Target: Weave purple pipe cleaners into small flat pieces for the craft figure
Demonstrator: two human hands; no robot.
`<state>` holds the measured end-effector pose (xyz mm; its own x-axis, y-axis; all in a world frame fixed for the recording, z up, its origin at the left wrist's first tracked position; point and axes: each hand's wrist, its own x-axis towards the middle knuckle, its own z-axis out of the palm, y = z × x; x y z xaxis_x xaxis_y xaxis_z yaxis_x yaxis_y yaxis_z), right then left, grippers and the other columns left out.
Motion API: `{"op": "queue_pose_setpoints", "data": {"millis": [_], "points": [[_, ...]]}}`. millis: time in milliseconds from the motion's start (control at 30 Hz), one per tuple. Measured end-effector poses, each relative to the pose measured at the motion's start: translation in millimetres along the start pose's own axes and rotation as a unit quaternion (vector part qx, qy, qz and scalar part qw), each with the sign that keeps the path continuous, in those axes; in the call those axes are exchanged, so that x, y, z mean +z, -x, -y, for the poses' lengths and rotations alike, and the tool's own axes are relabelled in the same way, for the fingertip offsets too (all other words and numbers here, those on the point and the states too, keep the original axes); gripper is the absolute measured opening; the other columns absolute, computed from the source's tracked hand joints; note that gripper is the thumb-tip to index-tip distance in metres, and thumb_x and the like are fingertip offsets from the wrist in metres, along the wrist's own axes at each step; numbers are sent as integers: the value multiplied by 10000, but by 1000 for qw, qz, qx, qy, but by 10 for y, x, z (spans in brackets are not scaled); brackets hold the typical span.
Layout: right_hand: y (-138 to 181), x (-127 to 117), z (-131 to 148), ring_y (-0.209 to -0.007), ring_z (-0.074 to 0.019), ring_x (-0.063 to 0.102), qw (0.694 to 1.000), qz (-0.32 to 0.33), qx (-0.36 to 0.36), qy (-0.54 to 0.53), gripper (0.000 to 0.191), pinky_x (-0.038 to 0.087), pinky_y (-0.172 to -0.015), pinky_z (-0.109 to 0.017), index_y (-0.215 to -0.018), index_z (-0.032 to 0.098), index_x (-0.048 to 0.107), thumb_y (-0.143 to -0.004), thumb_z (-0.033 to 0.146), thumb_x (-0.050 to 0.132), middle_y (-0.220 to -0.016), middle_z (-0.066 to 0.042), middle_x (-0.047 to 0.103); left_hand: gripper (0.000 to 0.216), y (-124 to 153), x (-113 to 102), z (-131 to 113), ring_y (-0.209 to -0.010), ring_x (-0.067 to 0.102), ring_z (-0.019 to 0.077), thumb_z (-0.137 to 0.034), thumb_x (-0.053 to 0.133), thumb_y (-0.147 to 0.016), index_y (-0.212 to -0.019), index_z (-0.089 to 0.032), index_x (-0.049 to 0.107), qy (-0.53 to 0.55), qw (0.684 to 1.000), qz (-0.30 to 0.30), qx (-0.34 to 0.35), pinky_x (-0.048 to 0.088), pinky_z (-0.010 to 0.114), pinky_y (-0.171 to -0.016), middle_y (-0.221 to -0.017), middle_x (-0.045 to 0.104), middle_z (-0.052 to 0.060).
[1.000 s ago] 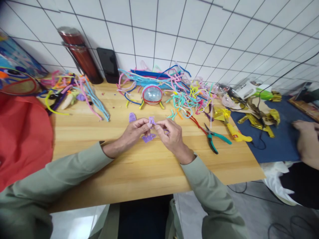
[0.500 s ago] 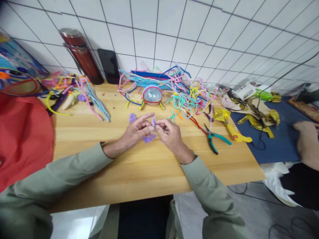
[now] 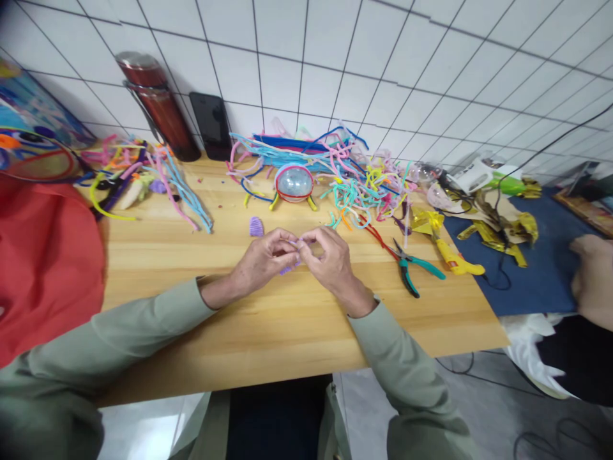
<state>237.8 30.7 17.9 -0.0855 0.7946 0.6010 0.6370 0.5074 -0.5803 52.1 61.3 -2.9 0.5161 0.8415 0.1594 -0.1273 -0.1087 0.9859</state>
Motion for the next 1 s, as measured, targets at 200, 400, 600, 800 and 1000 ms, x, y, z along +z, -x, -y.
{"op": "queue_pose_setpoints", "data": {"millis": [200,400,600,800,1000], "points": [[19,-8,-18,-701,-174,661,992,-3,116,-56,143,507,-680,-312,-806,236,692,-935,281,653,-743,1,738,173,35,4,-42,-647,597,93,-315,719,-924,-937,-184,608,-62,998,1,22,472,206,-618,-754,646,-29],[29,4,-40,-649,-156,673,969,-19,184,-162,160,508,-646,-297,-857,239,654,-969,354,651,-719,21,726,132,34,-3,-5,-602,504,86,-245,658,-939,-835,-180,608,-154,985,-17,72,397,210,-593,-697,592,-34],[-52,-47,-36,-627,-151,666,952,-38,214,-216,188,531,-643,-294,-830,240,649,-946,380,699,-696,31,711,131,66,8,-23,-629,536,102,-253,630,-964,-859,-176,642,-191,976,-19,101,425,220,-621,-736,645,-13],[-89,-59,-127,-664,-163,681,943,-89,214,-237,201,555,-680,-306,-836,241,660,-938,407,710,-715,17,728,154,104,-7,-142,-580,508,87,-280,653,-985,-874,-175,636,-195,972,42,123,404,195,-580,-686,608,-38],[-99,-51,-273,-675,-171,680,936,-120,224,-244,213,562,-710,-321,-871,246,652,-909,434,744,-724,24,708,233,97,-45,-40,-618,563,113,-253,549,-1060,-874,-187,673,-283,931,119,198,420,219,-627,-723,654,-2]]}}
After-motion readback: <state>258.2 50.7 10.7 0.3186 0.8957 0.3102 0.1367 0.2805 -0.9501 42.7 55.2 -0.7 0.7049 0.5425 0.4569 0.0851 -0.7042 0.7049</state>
